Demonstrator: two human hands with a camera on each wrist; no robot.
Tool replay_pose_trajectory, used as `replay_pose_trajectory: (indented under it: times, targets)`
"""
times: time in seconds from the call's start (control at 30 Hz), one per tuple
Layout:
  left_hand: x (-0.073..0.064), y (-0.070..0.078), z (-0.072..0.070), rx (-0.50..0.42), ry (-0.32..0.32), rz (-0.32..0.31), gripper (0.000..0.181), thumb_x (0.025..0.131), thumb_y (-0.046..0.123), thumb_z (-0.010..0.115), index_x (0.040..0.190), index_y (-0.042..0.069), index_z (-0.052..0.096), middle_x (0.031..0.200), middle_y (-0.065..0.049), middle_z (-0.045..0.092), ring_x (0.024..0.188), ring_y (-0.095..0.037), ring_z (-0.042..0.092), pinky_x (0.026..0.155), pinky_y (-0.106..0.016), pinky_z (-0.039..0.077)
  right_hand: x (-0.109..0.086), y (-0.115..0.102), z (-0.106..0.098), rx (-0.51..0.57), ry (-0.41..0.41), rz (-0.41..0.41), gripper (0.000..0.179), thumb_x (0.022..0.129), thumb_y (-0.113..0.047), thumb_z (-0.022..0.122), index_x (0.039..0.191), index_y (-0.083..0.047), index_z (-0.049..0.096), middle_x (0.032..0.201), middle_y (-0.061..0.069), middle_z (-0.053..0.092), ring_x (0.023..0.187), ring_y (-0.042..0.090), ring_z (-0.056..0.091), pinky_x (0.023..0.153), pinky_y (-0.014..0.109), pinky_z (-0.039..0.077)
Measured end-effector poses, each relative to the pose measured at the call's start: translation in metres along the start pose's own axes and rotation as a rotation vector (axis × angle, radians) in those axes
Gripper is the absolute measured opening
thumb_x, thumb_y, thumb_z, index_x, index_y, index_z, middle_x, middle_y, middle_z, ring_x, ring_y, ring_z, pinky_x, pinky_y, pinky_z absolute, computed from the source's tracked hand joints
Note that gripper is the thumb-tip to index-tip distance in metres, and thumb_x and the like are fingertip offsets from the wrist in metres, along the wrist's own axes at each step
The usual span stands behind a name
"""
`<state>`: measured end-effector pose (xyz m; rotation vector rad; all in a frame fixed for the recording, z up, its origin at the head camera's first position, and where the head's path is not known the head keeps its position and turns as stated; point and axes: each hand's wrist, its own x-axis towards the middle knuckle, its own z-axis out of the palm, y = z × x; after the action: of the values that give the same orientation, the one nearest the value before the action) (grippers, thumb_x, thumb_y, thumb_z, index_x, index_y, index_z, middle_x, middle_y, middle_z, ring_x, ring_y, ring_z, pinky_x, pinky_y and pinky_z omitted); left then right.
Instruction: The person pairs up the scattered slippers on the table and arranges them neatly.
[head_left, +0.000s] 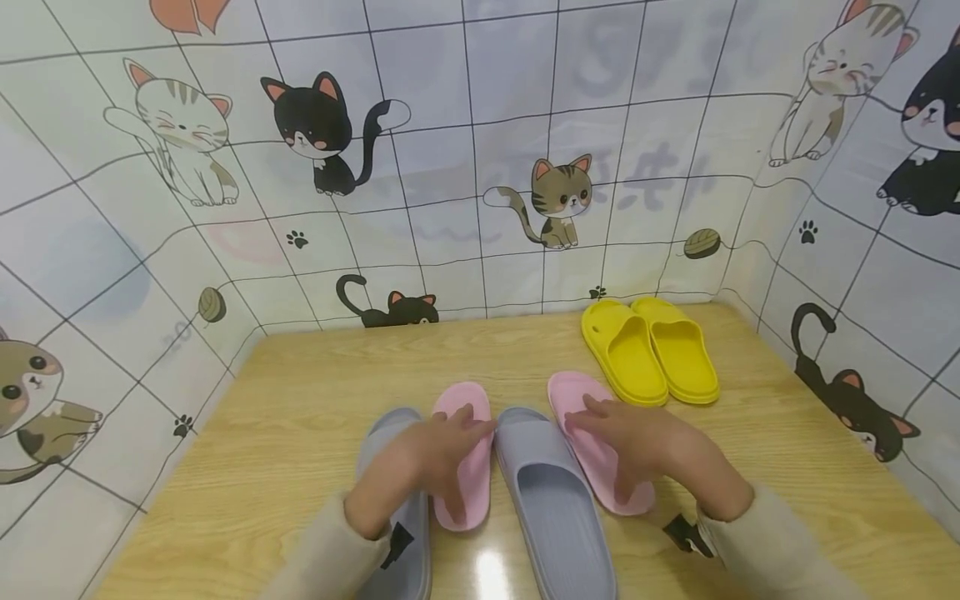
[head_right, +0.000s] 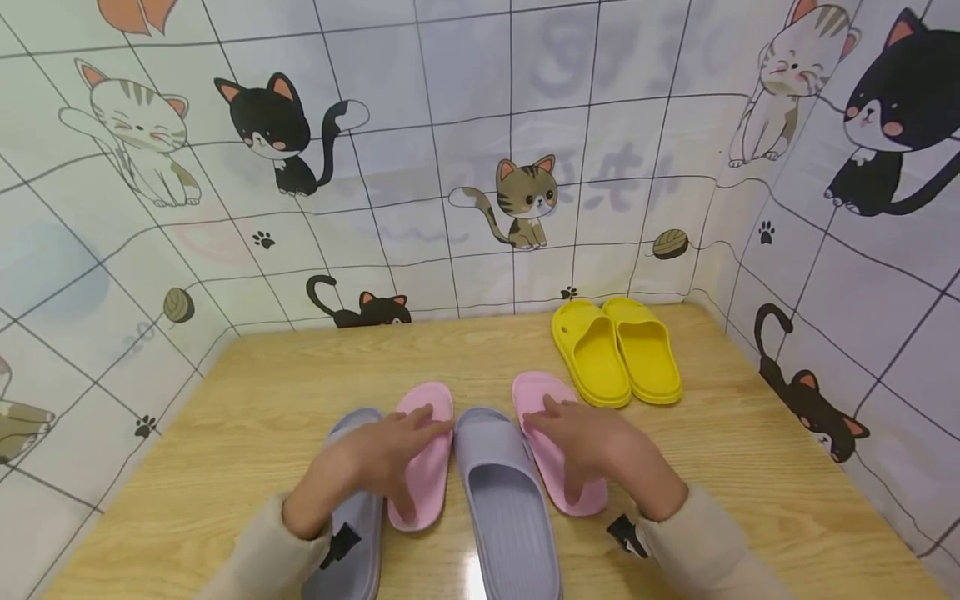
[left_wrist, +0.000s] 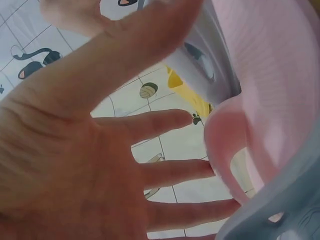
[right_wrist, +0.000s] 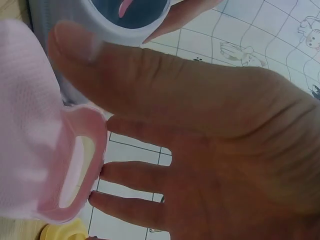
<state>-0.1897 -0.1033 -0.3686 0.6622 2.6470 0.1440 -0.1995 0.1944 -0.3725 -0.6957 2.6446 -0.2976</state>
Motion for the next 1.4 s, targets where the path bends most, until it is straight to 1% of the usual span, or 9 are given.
replay_pose_trajectory:
  times: [0.2, 0.3, 0.4, 0.53, 0.6, 0.83, 1.07, 1.27, 1.4]
  targets:
    - [0.002, 0.002, 0.007, 0.069, 0.017, -0.033, 0.132, 0.059, 0.03, 0.101, 0.166, 0.023, 0.024, 0.173, -0.012, 0.021, 0.153, -0.049, 0.031, 0.113, -0.056, 0.046, 0.001, 0.0, 0.002, 0.037, -0.007, -0.006, 0.113, 0.058, -0.006, 0.096, 0.157, -0.019, 0.044, 0.169, 0.024, 0.024, 0.153, 0.051, 0.027, 0.067, 0.034, 0.057]
    - [0.004, 0.002, 0.01, 0.102, 0.034, -0.037, 0.134, 0.057, 0.032, 0.101, 0.166, 0.02, 0.024, 0.173, -0.013, 0.02, 0.152, -0.049, 0.031, 0.109, -0.054, 0.05, 0.003, 0.001, 0.004, 0.038, 0.001, -0.014, 0.118, 0.057, -0.006, 0.098, 0.159, -0.018, 0.038, 0.17, 0.025, 0.019, 0.154, 0.054, 0.021, 0.082, 0.045, 0.061]
    - [0.005, 0.002, 0.01, 0.112, 0.052, -0.038, 0.137, 0.053, 0.035, 0.103, 0.165, 0.022, 0.025, 0.173, -0.014, 0.021, 0.151, -0.052, 0.032, 0.107, -0.056, 0.051, 0.006, 0.002, 0.006, 0.02, 0.016, -0.02, 0.124, 0.057, -0.009, 0.099, 0.161, -0.018, 0.033, 0.172, 0.025, 0.015, 0.154, 0.056, 0.016, 0.103, 0.059, 0.053]
    - [0.007, 0.003, 0.01, 0.115, 0.065, -0.039, 0.141, 0.05, 0.037, 0.104, 0.165, 0.022, 0.024, 0.172, -0.015, 0.021, 0.15, -0.053, 0.032, 0.108, -0.057, 0.05, 0.009, 0.003, 0.01, -0.009, 0.051, -0.034, 0.124, 0.059, -0.008, 0.098, 0.163, -0.016, 0.029, 0.172, 0.025, 0.013, 0.155, 0.056, 0.015, 0.104, 0.059, 0.053]
    - [0.007, 0.004, 0.011, 0.117, 0.061, -0.044, 0.142, 0.051, 0.037, 0.104, 0.166, 0.02, 0.022, 0.173, -0.015, 0.02, 0.151, -0.052, 0.031, 0.108, -0.057, 0.05, 0.011, 0.004, 0.011, -0.043, 0.074, -0.048, 0.123, 0.06, -0.009, 0.098, 0.162, -0.013, 0.029, 0.171, 0.026, 0.015, 0.154, 0.056, 0.018, 0.096, 0.055, 0.058]
    - [0.01, 0.005, 0.013, 0.138, 0.045, -0.063, 0.144, 0.052, 0.042, 0.103, 0.166, 0.014, 0.019, 0.174, -0.014, 0.015, 0.153, -0.052, 0.027, 0.113, -0.059, 0.046, 0.017, 0.007, 0.016, -0.126, 0.132, -0.082, 0.128, 0.055, -0.017, 0.101, 0.161, -0.008, 0.03, 0.167, 0.03, 0.021, 0.15, 0.059, 0.024, 0.111, 0.066, 0.044]
    - [0.013, 0.006, 0.015, 0.16, 0.038, -0.073, 0.147, 0.052, 0.043, 0.102, 0.167, 0.013, 0.015, 0.175, -0.016, 0.008, 0.153, -0.054, 0.024, 0.108, -0.06, 0.05, 0.026, 0.011, 0.023, -0.126, 0.153, -0.096, 0.13, 0.053, -0.015, 0.102, 0.16, -0.003, 0.028, 0.168, 0.034, 0.014, 0.152, 0.062, 0.015, 0.117, 0.072, 0.029]
    - [0.017, 0.004, 0.016, 0.152, 0.016, -0.065, 0.145, 0.056, 0.041, 0.101, 0.167, 0.012, 0.012, 0.175, -0.017, 0.007, 0.153, -0.057, 0.021, 0.108, -0.059, 0.05, 0.029, 0.012, 0.023, -0.077, 0.131, -0.074, 0.137, 0.054, -0.016, 0.102, 0.164, -0.012, 0.021, 0.17, 0.032, 0.009, 0.153, 0.06, 0.012, 0.114, 0.069, 0.038]
    - [0.02, 0.004, 0.019, 0.159, 0.007, -0.063, 0.146, 0.057, 0.042, 0.101, 0.167, 0.011, 0.01, 0.174, -0.019, 0.005, 0.153, -0.058, 0.02, 0.112, -0.061, 0.046, 0.031, 0.013, 0.023, -0.07, 0.123, -0.07, 0.136, 0.054, -0.018, 0.103, 0.164, -0.013, 0.023, 0.171, 0.03, 0.008, 0.154, 0.06, 0.012, 0.119, 0.072, 0.028]
